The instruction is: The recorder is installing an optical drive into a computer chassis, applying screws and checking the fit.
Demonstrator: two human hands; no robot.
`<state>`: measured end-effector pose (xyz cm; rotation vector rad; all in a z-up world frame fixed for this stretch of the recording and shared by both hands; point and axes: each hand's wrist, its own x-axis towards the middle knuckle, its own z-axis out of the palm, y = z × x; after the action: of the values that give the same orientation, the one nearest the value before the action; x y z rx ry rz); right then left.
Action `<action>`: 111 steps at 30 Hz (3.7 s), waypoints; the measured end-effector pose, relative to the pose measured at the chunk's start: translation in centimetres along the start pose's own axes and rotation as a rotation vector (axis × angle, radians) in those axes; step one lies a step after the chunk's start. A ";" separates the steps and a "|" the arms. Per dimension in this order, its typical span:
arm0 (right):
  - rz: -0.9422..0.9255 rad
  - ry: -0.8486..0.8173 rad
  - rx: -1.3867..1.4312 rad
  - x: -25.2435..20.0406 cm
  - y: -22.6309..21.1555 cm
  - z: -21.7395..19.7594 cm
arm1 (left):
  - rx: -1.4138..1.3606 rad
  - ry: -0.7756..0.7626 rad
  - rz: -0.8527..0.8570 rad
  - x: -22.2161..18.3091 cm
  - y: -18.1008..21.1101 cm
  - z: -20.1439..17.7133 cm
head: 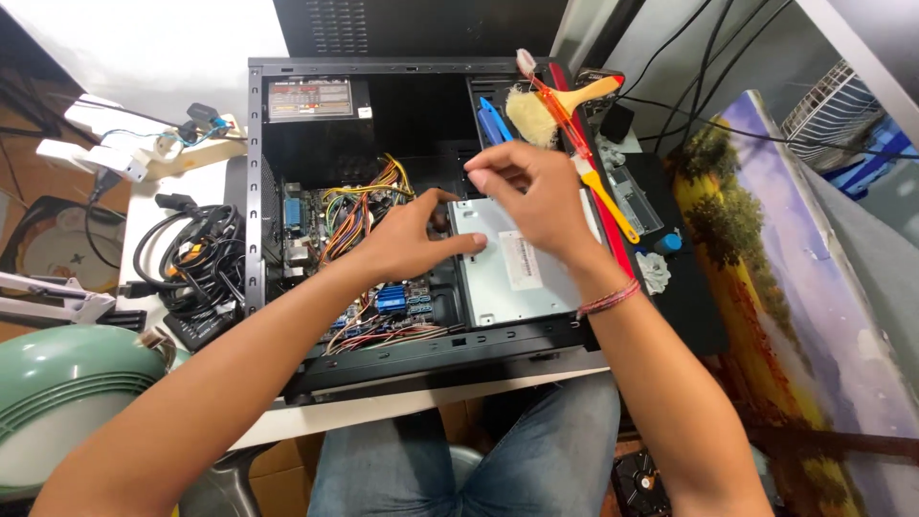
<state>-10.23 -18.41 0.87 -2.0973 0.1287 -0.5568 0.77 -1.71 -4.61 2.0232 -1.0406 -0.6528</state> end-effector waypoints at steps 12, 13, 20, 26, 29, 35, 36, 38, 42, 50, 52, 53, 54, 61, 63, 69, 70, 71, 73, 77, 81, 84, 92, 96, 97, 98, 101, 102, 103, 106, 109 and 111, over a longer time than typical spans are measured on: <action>0.075 0.243 -0.040 -5.2 1.1 -6.8 | 0.061 -0.095 0.358 -0.9 0.5 -1.4; 0.077 0.248 -0.042 -5.7 0.8 -6.5 | 0.061 -0.099 0.361 -1.1 1.1 -1.8; 0.081 0.242 -0.369 -7.7 0.6 -4.7 | 0.005 -0.215 0.329 -1.4 1.8 -3.5; 0.098 0.254 -0.388 -7.6 0.9 -4.7 | -0.060 -0.243 0.265 -0.9 1.8 -3.4; 0.114 0.238 -0.405 -7.4 1.0 -4.9 | -0.095 -0.241 0.268 -0.7 1.5 -3.2; 0.008 0.215 -0.488 -7.4 0.4 -4.1 | -0.088 -0.239 0.260 -0.6 1.6 -3.2; -0.053 0.208 -0.520 -7.4 0.2 -3.9 | -0.076 -0.233 0.262 -0.6 1.7 -3.3; -0.069 0.183 -0.543 -7.3 0.1 -3.8 | -0.058 -0.233 0.244 -0.5 1.9 -3.2; -0.154 0.150 -0.599 -7.2 -0.2 -4.0 | -0.090 -0.234 0.278 -0.5 1.5 -3.3; 0.051 0.446 -0.352 -8.6 0.8 -5.7 | -0.084 -0.225 0.357 -0.4 1.3 -3.5; 0.101 0.456 -0.335 -9.2 0.4 -5.3 | -0.066 -0.214 0.365 -0.6 1.4 -3.4; 0.135 0.409 -0.361 -9.4 0.0 -5.0 | -0.081 -0.209 0.375 -0.6 1.5 -3.3; 0.168 0.361 -0.387 -9.5 -0.4 -4.6 | -0.096 -0.204 0.384 -0.7 1.5 -3.3; 0.089 0.338 -0.600 -9.9 -1.1 -3.9 | -0.013 -0.165 0.402 -0.5 1.3 -2.9; 0.116 0.355 -0.467 -9.8 -1.1 -3.8 | 0.000 -0.158 0.394 -0.3 1.1 -2.6; 0.224 0.389 -0.365 -9.6 -1.8 -4.1 | 0.027 -0.174 0.321 -0.2 1.3 -2.5; 0.225 0.387 -0.366 -9.6 -1.7 -4.1 | 0.025 -0.174 0.320 -0.3 1.4 -2.7; 0.222 0.373 -0.382 -9.6 -1.5 -4.2 | -0.015 -0.190 0.317 -0.4 1.6 -2.8; 0.217 0.358 -0.397 -9.6 -1.4 -4.3 | -0.056 -0.203 0.313 -0.5 1.8 -3.0; 0.202 0.355 -0.395 -9.6 -1.3 -4.4 | -0.098 -0.211 0.301 -0.5 1.6 -3.0; 0.188 0.352 -0.369 -9.4 -1.6 -4.7 | -0.077 -0.226 0.252 -0.4 1.9 -2.9; 0.157 0.356 -0.331 -9.1 -2.4 -4.8 | -0.087 -0.221 0.282 -0.3 1.6 -2.8; 0.196 0.338 -0.373 -9.3 -1.6 -4.5 | -0.072 -0.222 0.274 -0.3 1.7 -2.9; 0.141 0.323 -0.537 -9.5 -1.5 -4.6 | -0.124 -0.206 0.296 -0.4 1.7 -3.0; 0.140 0.323 -0.538 -9.5 -1.4 -4.5 | -0.125 -0.205 0.296 -0.4 1.7 -2.9; 0.171 0.321 -0.532 -9.6 -1.4 -4.5 | -0.096 -0.199 0.297 -0.4 1.8 -2.8; 0.163 0.313 -0.523 -9.7 -1.3 -4.3 | -0.089 -0.204 0.278 -0.4 1.8 -2.8; 0.128 0.310 -0.521 -9.8 -1.3 -4.2 | -0.110 -0.219 0.261 -0.4 1.9 -2.8; 0.129 0.311 -0.522 -9.8 -1.3 -4.3 | -0.111 -0.220 0.263 -0.4 1.8 -2.8; 0.184 0.303 -0.499 -9.7 -1.3 -4.7 | -0.125 -0.217 0.289 -0.4 1.6 -2.7; 0.236 0.296 -0.465 -9.8 -1.0 -5.6 | -0.101 -0.221 0.289 -0.4 1.7 -2.8; 0.207 0.244 -0.432 -9.7 -1.1 -6.2 | -0.109 -0.215 0.284 -0.4 1.8 -2.8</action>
<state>-21.67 -19.65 1.36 -2.3826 0.6485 -0.7040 1.69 -0.95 -1.47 1.6962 -1.3579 -0.7677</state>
